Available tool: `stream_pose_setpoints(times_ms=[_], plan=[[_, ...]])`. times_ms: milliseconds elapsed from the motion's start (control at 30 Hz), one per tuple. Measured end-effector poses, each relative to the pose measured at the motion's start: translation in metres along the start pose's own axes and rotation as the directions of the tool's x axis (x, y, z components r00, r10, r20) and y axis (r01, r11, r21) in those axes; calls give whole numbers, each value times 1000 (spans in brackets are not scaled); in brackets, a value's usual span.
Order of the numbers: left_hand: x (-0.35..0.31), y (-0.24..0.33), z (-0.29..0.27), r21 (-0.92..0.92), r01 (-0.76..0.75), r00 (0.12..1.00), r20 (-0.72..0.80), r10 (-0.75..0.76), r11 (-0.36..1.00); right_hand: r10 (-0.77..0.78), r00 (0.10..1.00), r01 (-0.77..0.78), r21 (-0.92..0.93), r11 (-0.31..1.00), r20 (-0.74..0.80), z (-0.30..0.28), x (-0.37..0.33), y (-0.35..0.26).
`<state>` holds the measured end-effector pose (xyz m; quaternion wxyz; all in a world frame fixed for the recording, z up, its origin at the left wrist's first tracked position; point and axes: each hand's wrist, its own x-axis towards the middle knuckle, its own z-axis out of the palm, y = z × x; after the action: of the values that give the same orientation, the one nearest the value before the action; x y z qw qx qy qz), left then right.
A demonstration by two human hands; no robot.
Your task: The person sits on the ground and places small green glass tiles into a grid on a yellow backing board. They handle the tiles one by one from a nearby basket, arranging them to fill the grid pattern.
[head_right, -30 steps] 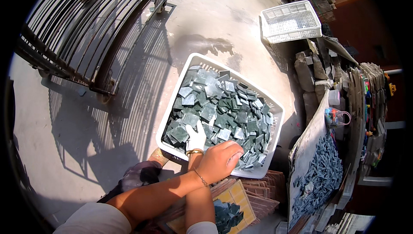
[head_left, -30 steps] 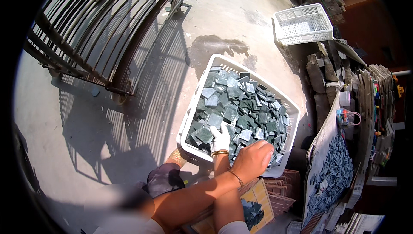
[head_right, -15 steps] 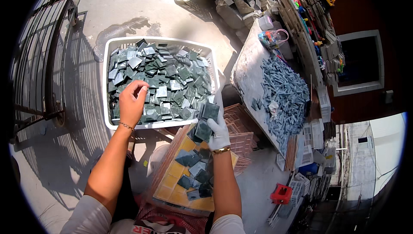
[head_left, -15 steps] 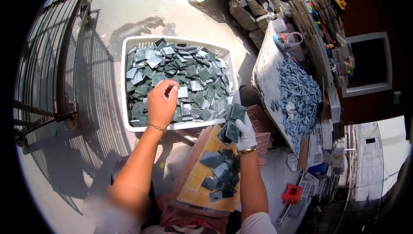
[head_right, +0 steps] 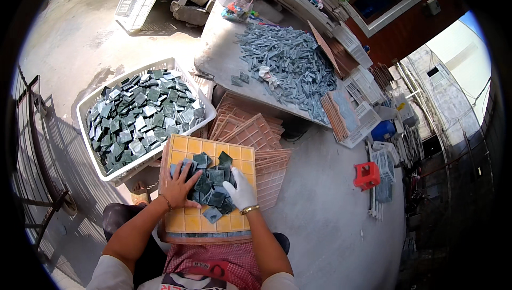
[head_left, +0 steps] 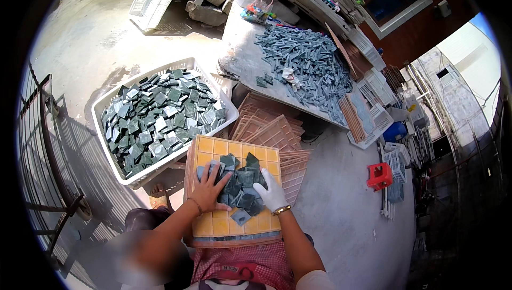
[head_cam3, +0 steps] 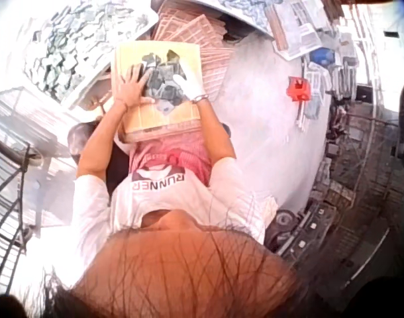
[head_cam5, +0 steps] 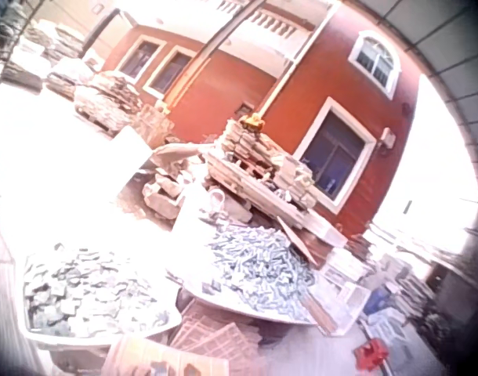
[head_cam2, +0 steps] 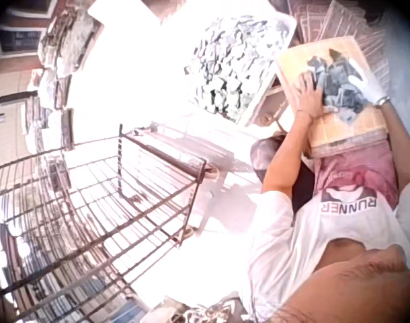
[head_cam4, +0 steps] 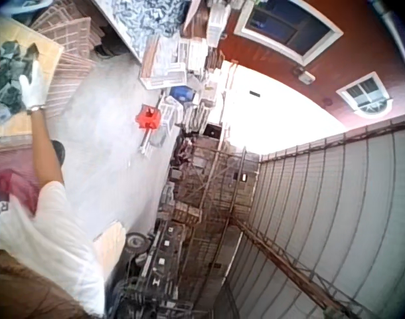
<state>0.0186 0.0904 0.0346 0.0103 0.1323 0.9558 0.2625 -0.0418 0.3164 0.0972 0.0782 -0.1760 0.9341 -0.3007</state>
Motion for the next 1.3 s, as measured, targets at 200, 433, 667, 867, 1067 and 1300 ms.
stream_pose_setpoints(times_ms=[200,433,667,867,1067,1300], plan=[[5,21,13,6,55,987,-154,-54,998,-138,987,124,-156,980,-81,23,-30,17],[51,10,3,83,64,964,-263,-40,995,-207,959,157,-241,958,-196,32,35,29],[57,-1,-5,-102,-44,977,-213,22,994,-225,973,220,-84,972,-56,2,48,45],[37,0,-19,-319,-65,988,-152,17,945,-82,980,53,-161,986,-180,-11,0,55],[12,20,-7,-184,27,927,-364,-94,982,-177,970,167,-68,984,-169,21,-72,29],[-38,69,21,-210,0,898,-430,-92,978,-63,968,13,-204,979,-242,42,-76,-9]])
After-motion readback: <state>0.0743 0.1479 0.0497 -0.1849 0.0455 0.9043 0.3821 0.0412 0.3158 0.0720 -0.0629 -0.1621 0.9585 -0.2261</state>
